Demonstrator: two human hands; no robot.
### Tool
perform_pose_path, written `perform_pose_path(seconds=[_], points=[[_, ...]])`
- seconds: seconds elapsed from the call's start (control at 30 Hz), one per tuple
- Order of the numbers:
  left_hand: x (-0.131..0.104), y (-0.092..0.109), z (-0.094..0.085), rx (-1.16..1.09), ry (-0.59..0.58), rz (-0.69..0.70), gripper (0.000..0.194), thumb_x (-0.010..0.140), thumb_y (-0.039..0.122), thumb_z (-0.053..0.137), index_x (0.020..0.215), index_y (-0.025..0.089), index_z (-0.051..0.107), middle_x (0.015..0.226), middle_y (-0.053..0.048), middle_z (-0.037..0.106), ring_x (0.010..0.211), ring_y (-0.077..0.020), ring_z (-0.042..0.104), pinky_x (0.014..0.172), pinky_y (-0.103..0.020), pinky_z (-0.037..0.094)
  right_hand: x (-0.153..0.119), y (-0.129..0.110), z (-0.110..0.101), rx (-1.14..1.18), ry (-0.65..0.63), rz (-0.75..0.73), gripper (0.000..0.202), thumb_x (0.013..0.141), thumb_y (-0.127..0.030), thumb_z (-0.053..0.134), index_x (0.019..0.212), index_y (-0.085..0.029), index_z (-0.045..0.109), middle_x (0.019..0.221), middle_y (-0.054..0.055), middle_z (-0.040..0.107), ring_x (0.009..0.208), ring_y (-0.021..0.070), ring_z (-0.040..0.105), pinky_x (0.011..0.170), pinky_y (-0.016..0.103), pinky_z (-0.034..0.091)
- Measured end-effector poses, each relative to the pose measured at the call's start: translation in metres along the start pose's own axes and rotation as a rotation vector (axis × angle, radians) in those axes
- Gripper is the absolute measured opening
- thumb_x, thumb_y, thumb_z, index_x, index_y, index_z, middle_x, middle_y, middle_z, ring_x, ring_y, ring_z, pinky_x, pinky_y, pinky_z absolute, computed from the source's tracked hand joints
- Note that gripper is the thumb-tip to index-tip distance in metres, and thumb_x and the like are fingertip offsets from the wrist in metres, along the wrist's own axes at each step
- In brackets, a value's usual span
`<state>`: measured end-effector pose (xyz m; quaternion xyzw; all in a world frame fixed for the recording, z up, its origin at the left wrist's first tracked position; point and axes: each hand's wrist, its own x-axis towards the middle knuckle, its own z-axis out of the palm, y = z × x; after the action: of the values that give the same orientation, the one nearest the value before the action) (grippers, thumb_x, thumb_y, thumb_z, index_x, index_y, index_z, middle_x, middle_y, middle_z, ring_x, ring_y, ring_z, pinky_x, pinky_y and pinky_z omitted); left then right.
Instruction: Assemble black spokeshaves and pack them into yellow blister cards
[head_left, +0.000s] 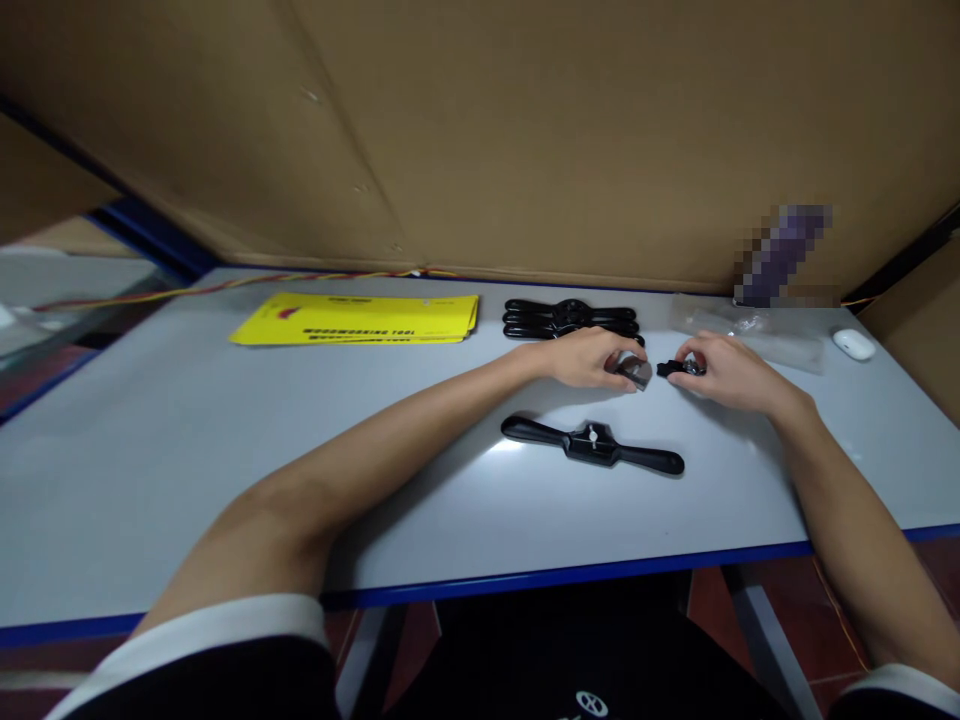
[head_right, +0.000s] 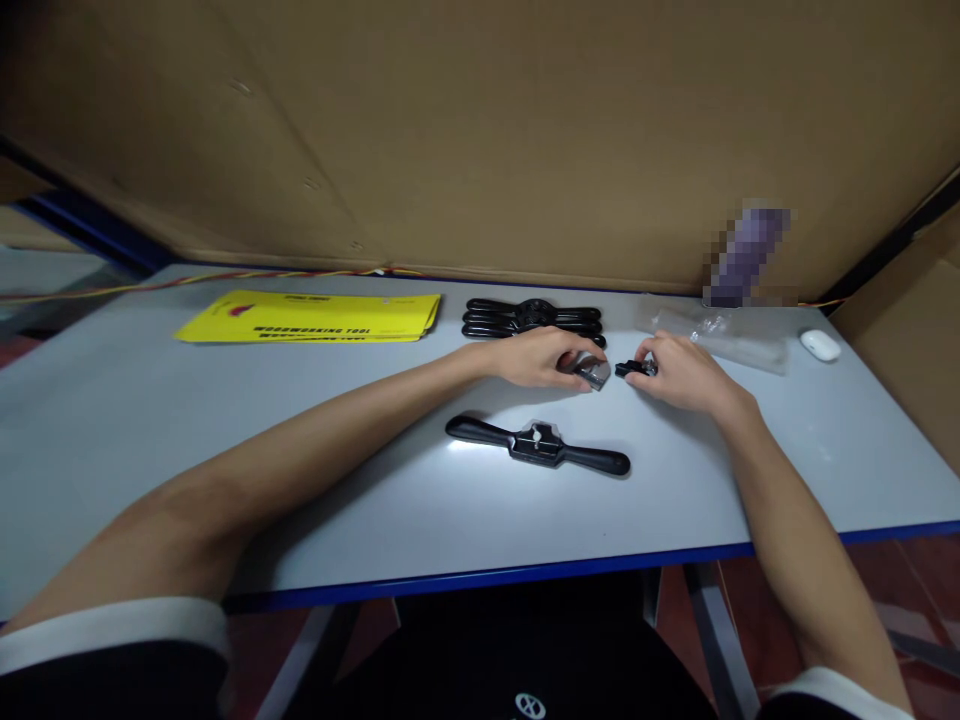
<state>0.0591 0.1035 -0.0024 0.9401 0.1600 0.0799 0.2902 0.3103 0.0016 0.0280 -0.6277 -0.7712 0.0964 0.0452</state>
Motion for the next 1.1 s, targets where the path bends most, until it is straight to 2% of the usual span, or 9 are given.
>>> perform_pose_path(seconds=[0.43, 0.67, 0.8, 0.93, 1.03, 1.1], points=[[-0.001, 0.003, 0.003, 0.017, 0.032, -0.06, 0.066, 0.088, 0.051, 0.073, 0.141, 0.014, 0.065, 0.083, -0.001, 0.066, 0.074, -0.0174, 0.061, 0.074, -0.029, 0.041, -0.003, -0.004, -0.002, -0.103, 0.023, 0.053, 0.03, 0.089, -0.049, 0.062, 0.094, -0.021, 0.073, 0.093, 0.009, 0.072, 0.08, 0.0235, 0.062, 0.068, 0.036, 0.037], [-0.008, 0.003, 0.004, -0.079, 0.087, -0.054, 0.07, 0.094, 0.05, 0.062, 0.15, 0.009, 0.056, 0.084, -0.003, 0.067, 0.074, -0.0177, 0.062, 0.073, -0.03, 0.045, -0.002, -0.003, 0.0, -0.08, 0.027, 0.05, 0.028, 0.086, -0.048, 0.067, 0.095, -0.021, 0.074, 0.092, 0.008, 0.073, 0.078, 0.0233, 0.062, 0.067, 0.036, 0.039], [-0.028, 0.008, -0.003, -0.12, 0.085, -0.036, 0.065, 0.101, 0.052, 0.054, 0.149, 0.008, 0.056, 0.083, -0.003, 0.066, 0.069, -0.0157, 0.059, 0.069, -0.029, 0.045, 0.0, -0.006, 0.003, -0.079, 0.047, 0.067, 0.027, 0.087, -0.046, 0.067, 0.094, -0.021, 0.074, 0.096, 0.008, 0.076, 0.08, 0.0236, 0.064, 0.068, 0.036, 0.041], [-0.066, 0.017, -0.003, -0.004, 0.099, 0.003, 0.054, 0.105, 0.051, 0.049, 0.138, 0.012, 0.066, 0.079, -0.002, 0.064, 0.068, -0.016, 0.057, 0.07, -0.03, 0.046, 0.003, -0.009, 0.006, -0.146, 0.068, 0.128, 0.027, 0.086, -0.046, 0.069, 0.094, -0.022, 0.076, 0.1, 0.01, 0.077, 0.085, 0.0265, 0.067, 0.069, 0.036, 0.041], [-0.092, 0.021, 0.006, 0.103, 0.188, 0.042, 0.048, 0.107, 0.05, 0.047, 0.131, 0.014, 0.069, 0.094, -0.008, 0.068, 0.085, -0.0201, 0.062, 0.081, -0.034, 0.05, 0.008, -0.013, 0.009, -0.176, 0.096, 0.156, 0.028, 0.087, -0.045, 0.069, 0.097, -0.021, 0.078, 0.105, 0.012, 0.079, 0.091, 0.0292, 0.069, 0.07, 0.037, 0.043], [-0.103, 0.022, 0.014, 0.158, 0.205, 0.06, 0.046, 0.108, 0.05, 0.047, 0.128, 0.015, 0.07, 0.099, -0.01, 0.069, 0.092, -0.0225, 0.062, 0.088, -0.037, 0.05, 0.012, -0.017, 0.013, -0.158, 0.122, 0.176, 0.029, 0.089, -0.044, 0.069, 0.101, -0.02, 0.079, 0.106, 0.012, 0.08, 0.093, 0.0299, 0.07, 0.072, 0.037, 0.044]])
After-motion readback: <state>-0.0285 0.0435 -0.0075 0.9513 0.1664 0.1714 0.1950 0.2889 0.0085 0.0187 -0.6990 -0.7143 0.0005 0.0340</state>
